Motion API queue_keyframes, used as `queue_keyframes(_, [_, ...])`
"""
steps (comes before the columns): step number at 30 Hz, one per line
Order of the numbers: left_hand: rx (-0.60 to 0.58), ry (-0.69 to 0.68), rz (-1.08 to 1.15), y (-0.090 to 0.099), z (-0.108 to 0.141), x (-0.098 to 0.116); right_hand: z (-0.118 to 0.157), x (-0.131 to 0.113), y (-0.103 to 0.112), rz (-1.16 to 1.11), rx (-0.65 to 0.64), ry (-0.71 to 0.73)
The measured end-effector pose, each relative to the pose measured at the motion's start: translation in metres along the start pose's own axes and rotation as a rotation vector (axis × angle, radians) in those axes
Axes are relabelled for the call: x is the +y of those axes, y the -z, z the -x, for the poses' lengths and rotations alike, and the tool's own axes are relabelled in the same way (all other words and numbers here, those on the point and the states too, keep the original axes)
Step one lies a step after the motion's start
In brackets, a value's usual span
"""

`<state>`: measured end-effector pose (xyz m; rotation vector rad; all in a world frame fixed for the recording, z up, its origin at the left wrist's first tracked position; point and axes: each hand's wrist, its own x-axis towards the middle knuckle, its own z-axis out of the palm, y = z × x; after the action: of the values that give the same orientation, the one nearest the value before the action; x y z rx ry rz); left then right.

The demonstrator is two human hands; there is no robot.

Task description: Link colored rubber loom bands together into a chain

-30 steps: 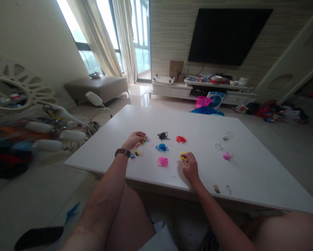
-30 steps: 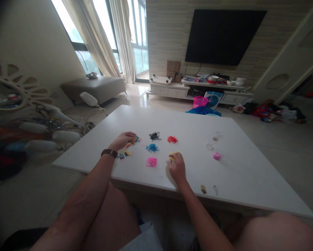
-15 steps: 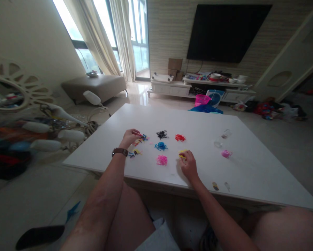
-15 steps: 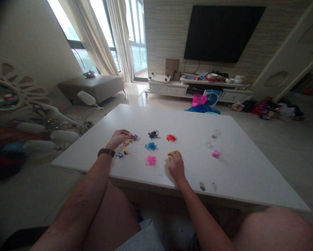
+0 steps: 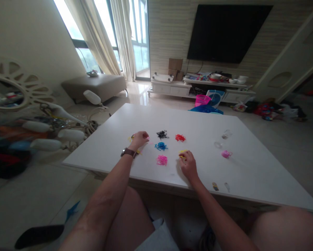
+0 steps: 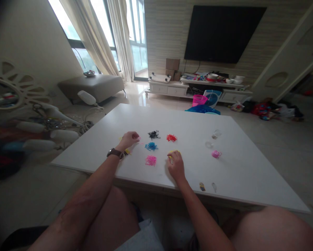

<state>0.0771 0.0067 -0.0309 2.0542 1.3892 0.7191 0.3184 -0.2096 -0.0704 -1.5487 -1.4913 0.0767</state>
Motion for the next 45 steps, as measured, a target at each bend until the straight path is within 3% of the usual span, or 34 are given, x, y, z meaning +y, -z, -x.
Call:
queue_keyframes(7, [-0.030,-0.003,-0.145,-0.009,-0.003,0.012,0.000,0.001,0.000,-0.002,-0.013,-0.009])
queue_keyframes(16, [-0.224,-0.042,-0.181,-0.002,-0.001,0.000,0.000,0.000,0.001,-0.008,-0.027,-0.018])
queue_keyframes(24, [-0.196,-0.009,-0.356,-0.010,-0.005,-0.010,0.000,-0.001,0.000,-0.015,-0.027,-0.014])
queue_keyframes(29, [-0.146,-0.037,-0.359,-0.010,-0.008,-0.004,0.000,0.000,0.000,0.000,-0.031,-0.011])
queue_keyframes(38, [-0.230,-0.042,-0.299,-0.021,0.005,0.008,0.000,0.001,-0.001,0.005,-0.035,-0.008])
queue_keyframes(42, [-0.205,-0.006,-0.299,-0.008,-0.001,0.009,0.000,0.000,0.000,0.005,-0.036,-0.006])
queue_keyframes(45, [-0.111,0.060,-0.271,0.013,-0.004,0.006,0.000,0.000,0.000,-0.001,-0.034,-0.015])
